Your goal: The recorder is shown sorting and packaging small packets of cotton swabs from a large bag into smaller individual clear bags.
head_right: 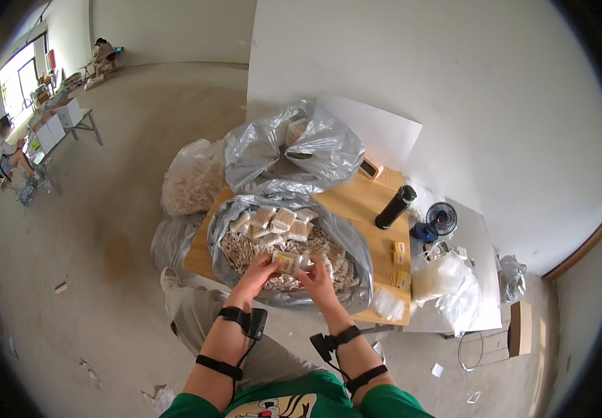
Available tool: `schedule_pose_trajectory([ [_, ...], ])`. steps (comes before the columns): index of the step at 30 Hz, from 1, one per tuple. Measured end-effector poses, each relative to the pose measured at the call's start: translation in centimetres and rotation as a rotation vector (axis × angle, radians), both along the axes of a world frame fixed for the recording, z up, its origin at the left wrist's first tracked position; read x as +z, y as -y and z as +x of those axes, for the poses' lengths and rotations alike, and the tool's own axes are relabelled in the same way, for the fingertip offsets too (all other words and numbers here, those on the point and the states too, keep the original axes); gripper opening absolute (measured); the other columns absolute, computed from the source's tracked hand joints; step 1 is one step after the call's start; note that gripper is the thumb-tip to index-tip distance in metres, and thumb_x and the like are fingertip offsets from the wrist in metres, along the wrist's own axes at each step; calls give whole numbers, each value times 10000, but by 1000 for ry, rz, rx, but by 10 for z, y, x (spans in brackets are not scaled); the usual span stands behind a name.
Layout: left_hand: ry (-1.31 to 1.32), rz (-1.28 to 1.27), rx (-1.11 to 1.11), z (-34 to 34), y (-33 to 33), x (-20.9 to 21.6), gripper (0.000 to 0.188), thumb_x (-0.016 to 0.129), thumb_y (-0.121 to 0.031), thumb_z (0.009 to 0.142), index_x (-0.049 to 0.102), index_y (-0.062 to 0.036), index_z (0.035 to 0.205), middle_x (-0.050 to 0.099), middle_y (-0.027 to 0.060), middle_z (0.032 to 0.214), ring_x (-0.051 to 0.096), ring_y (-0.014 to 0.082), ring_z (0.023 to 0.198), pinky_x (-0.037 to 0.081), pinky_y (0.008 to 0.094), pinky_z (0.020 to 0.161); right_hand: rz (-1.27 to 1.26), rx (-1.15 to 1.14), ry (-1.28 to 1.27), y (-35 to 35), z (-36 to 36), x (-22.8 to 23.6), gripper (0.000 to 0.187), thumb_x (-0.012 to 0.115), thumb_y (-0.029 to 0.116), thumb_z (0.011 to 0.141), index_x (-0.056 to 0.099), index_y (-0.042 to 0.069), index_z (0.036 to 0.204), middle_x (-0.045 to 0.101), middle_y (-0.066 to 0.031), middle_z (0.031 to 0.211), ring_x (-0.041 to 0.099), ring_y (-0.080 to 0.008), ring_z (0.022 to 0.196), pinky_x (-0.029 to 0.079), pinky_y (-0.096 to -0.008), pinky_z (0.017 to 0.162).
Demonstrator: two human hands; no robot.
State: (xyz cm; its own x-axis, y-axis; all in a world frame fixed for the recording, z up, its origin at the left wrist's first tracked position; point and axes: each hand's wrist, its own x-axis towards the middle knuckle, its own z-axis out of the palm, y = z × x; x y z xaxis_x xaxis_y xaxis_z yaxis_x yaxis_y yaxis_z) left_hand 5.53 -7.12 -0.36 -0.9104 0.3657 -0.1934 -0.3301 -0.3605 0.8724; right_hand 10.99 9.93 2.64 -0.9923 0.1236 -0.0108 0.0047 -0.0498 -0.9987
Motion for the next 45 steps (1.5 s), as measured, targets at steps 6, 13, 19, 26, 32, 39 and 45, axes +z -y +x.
schedule_pose_trajectory([
  [6,-313,-630,52,-8,-5,-2,299,635,-308,852,609,-35,970,628,72,909,580,194,782,454,314,707,733,-247,4,-23,-11,-8,205,622,127,810,470,-10,826,540,-102,683,569,-248,650,445,-354,569],
  [13,-505,-1456,11,-10,-7,-28,620,572,-353,875,322,-144,1403,237,162,1463,171,380,1351,155,540,1067,1041,-267,-231,-31,-30,-50,266,636,194,788,517,21,951,538,-163,854,501,-347,854,400,-424,752],
  [19,-527,-1344,209,-12,-17,-31,624,616,-366,832,384,-144,1367,284,169,1443,186,371,1350,125,570,1068,1002,-135,-233,3,-67,-69,383,613,276,816,511,7,1069,561,-190,1041,489,-382,1029,369,-468,882],
  [26,-450,-1562,24,-10,-17,-16,856,649,-478,779,212,-160,1443,204,167,1475,120,385,1364,90,604,1058,1033,-73,-139,-52,-71,-57,315,611,262,802,509,5,954,555,-217,948,502,-397,956,385,-477,841],
  [32,-262,-1652,-193,-14,-22,-6,832,453,-596,855,34,-234,1476,7,99,1535,-34,353,1397,-16,585,1082,1076,-256,-289,-57,-62,-70,369,640,286,785,496,-8,956,566,-239,952,513,-415,927,394,-476,843],
  [39,-142,-1712,-353,-18,-25,8,839,432,-598,863,-43,-266,1470,-69,59,1536,-85,329,1400,-13,585,1082,1085,-264,-236,-50,-65,-71,375,629,323,770,517,5,935,569,-200,948,516,-389,953,383,-470,878],
  [45,-29,-1702,-431,-28,-30,11,864,451,-602,851,-69,-285,1464,-105,42,1533,-125,324,1395,-28,604,1070,1131,-272,-253,-50,-62,-70,357,612,335,780,518,15,908,570,-192,950,508,-385,955,379,-467,878],
])
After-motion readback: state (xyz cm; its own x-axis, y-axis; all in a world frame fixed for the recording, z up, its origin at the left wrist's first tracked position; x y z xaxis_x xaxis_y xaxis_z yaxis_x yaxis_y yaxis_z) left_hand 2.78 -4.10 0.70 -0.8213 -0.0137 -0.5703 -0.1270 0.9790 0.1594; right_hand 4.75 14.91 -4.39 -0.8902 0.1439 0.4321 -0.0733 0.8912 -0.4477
